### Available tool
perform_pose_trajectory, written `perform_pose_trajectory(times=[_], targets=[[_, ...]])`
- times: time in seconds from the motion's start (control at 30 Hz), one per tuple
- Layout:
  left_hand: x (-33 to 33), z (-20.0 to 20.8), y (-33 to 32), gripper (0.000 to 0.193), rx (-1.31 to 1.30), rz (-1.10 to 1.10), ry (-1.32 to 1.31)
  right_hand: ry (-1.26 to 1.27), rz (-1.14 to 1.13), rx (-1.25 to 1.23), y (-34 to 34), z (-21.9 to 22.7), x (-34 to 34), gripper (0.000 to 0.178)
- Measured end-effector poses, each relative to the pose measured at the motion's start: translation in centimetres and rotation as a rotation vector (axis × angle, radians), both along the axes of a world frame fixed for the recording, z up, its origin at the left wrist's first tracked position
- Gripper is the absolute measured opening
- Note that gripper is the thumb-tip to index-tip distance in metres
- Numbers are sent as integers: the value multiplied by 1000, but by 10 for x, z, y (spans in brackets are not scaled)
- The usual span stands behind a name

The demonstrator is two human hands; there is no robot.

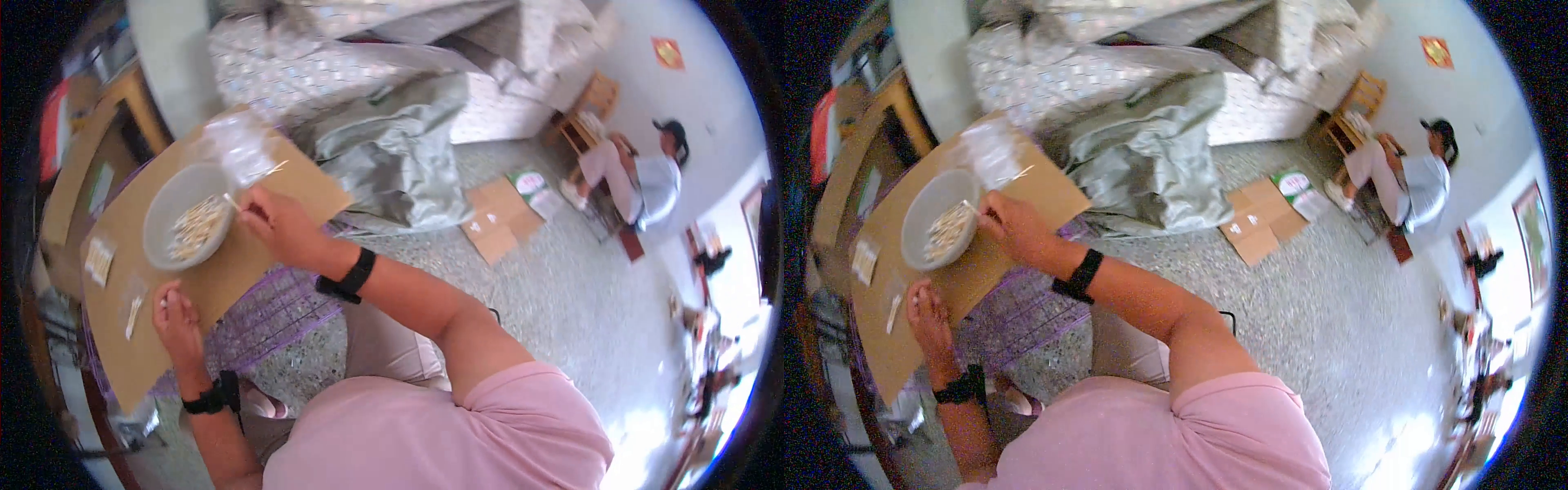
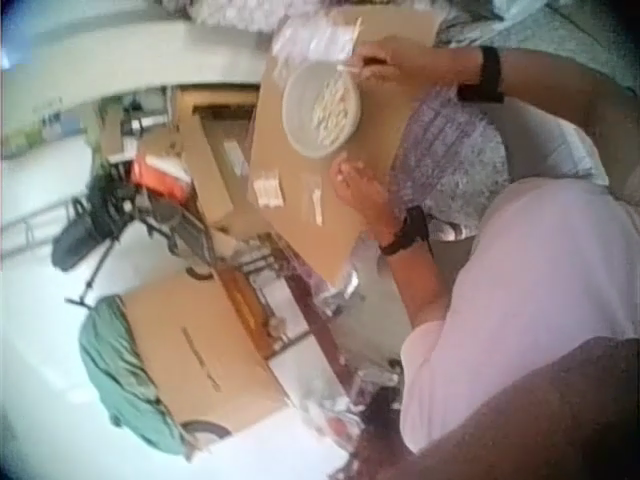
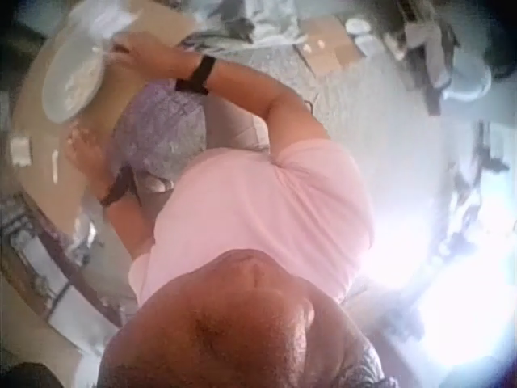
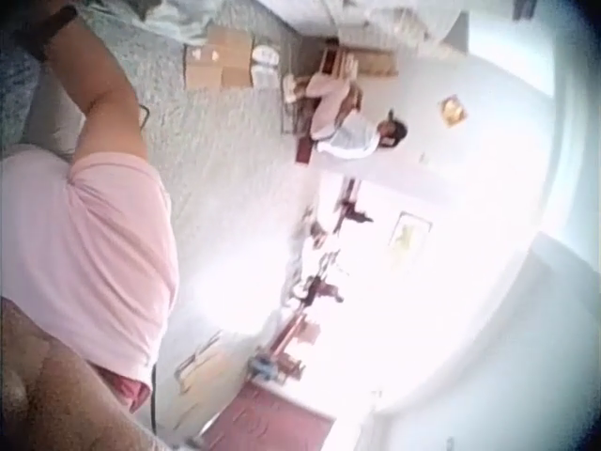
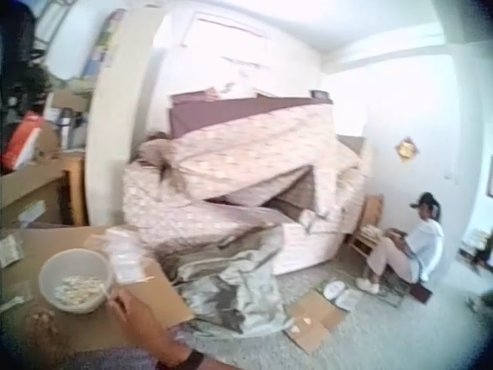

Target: Packing groups of cotton swabs into small plastic bags.

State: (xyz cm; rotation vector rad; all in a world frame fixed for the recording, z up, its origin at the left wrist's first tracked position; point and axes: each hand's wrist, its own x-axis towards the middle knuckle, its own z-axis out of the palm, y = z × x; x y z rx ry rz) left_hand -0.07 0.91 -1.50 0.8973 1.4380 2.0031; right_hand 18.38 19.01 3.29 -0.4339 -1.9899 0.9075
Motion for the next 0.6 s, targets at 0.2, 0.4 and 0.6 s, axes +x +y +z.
perform_pose_trajectory(times=[0.2, 0.4, 0.6], targets=[[-5, -6, -5, 16, 42, 82, 94, 10, -4, -126, -1, -43, 4, 15], [-13, -10, -2, 16, 45, 53, 20, 67, -43, -2, -5, -43, 1, 12], [-8, -4, 2, 16, -9, 162, 149, 55, -64, 47, -6, -48, -6, 11]])
